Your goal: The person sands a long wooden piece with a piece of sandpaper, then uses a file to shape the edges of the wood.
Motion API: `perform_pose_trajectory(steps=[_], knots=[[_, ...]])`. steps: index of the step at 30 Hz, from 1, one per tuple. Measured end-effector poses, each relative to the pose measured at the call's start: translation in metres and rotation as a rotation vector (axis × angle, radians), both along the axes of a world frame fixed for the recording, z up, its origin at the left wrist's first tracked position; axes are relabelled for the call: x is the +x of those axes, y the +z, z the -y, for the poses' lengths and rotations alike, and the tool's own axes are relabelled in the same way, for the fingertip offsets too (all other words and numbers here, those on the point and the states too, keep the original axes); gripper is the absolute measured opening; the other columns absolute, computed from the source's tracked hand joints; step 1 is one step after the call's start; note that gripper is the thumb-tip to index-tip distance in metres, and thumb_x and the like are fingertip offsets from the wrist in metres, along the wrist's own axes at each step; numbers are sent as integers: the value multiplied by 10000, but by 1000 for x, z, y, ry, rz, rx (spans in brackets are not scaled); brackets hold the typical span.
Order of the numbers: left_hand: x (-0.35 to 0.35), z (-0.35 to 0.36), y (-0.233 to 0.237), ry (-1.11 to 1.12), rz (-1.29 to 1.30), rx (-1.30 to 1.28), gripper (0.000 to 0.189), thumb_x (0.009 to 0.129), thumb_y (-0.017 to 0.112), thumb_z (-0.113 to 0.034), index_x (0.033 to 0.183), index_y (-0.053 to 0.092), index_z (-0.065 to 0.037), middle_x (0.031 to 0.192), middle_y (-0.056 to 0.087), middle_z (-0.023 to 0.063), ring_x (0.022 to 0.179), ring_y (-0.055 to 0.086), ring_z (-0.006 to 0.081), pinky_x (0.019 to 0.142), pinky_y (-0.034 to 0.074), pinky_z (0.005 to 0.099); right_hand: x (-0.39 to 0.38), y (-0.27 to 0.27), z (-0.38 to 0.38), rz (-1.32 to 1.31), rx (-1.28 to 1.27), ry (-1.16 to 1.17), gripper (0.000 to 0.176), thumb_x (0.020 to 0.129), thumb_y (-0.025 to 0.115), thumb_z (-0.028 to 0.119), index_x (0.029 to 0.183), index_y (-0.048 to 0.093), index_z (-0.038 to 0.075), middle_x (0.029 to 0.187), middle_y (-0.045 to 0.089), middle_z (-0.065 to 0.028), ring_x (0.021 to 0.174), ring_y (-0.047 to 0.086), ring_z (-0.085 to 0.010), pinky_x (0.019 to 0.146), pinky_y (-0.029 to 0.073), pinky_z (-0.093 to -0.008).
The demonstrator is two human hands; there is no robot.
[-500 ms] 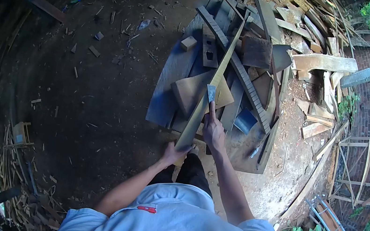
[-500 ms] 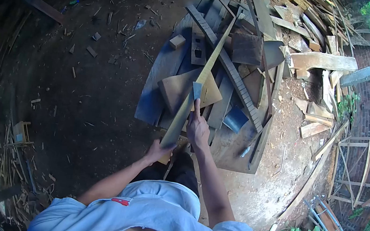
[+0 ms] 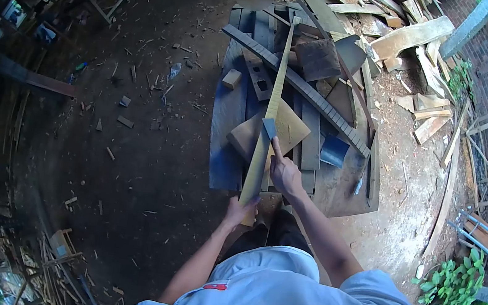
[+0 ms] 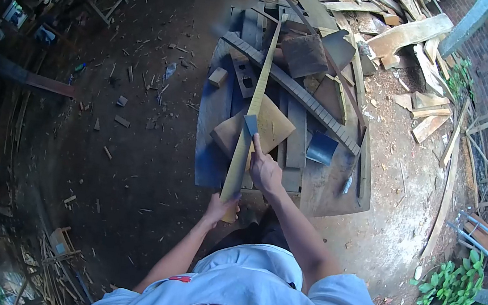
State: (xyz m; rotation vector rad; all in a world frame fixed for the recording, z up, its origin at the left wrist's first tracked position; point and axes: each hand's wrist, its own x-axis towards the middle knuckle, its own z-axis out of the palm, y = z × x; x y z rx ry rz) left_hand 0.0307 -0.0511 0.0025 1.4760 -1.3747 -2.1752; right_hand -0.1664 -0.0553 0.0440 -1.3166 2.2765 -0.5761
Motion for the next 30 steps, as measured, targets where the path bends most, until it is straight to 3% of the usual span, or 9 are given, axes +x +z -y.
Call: perform_pose_trajectory(steps=[8, 13, 16, 20, 22, 26, 30], knots=[[-14, 15, 11, 105, -73, -24, 358, 807, 735, -350, 901, 611, -27, 662, 604, 43, 529, 611, 137, 458, 515, 288, -69, -29, 101, -20, -80, -111, 572, 925, 391, 246, 1466, 209, 205, 840, 647, -262, 774, 637, -433, 676, 494, -534], [-12, 21, 11, 39, -49, 37, 378, 804, 736, -353, 926, 588, -28, 655, 601, 53, 510, 606, 150, 455, 510, 288, -8, -13, 31, -14, 2, -93, 615, 933, 427, 239, 1481, 148, 236, 818, 633, -280, 754, 630, -451, 699, 497, -541], [-8, 20, 9, 18, -46, 69, 387, 826, 707, -371, 945, 566, -30, 663, 604, 65, 509, 617, 170, 442, 510, 295, 5, -10, 13, 28, -82, 2, 626, 932, 435, 253, 1483, 138, 253, 808, 635, -276, 752, 635, -445, 700, 497, -546], [-14, 18, 14, 37, -64, 3, 398, 818, 711, -389, 930, 575, -32, 668, 612, 69, 510, 622, 170, 449, 510, 290, -56, -12, 87, -70, -7, -101, 610, 924, 431, 245, 1477, 176, 218, 788, 642, -250, 719, 641, -423, 650, 502, -533], [-13, 23, 17, 59, -68, -30, 407, 814, 712, -399, 918, 581, -29, 671, 615, 72, 513, 624, 169, 454, 513, 290, -80, -36, 114, -36, -218, -83, 588, 930, 419, 251, 1472, 193, 229, 778, 636, -259, 723, 632, -433, 659, 495, -534], [-10, 34, 15, 40, -72, 88, 434, 793, 734, -409, 909, 596, -15, 688, 628, 81, 533, 631, 165, 471, 521, 291, -72, -31, 96, -73, -137, -48, 575, 939, 420, 280, 1469, 203, 227, 766, 631, -263, 722, 625, -440, 668, 490, -529], [2, 32, 11, 23, -118, 35, 487, 777, 749, -413, 968, 594, 7, 701, 628, 85, 536, 626, 161, 484, 529, 293, -30, -3, 18, -39, -6, 64, 619, 930, 479, 291, 1472, 186, 234, 821, 643, -267, 781, 635, -431, 692, 492, -520]])
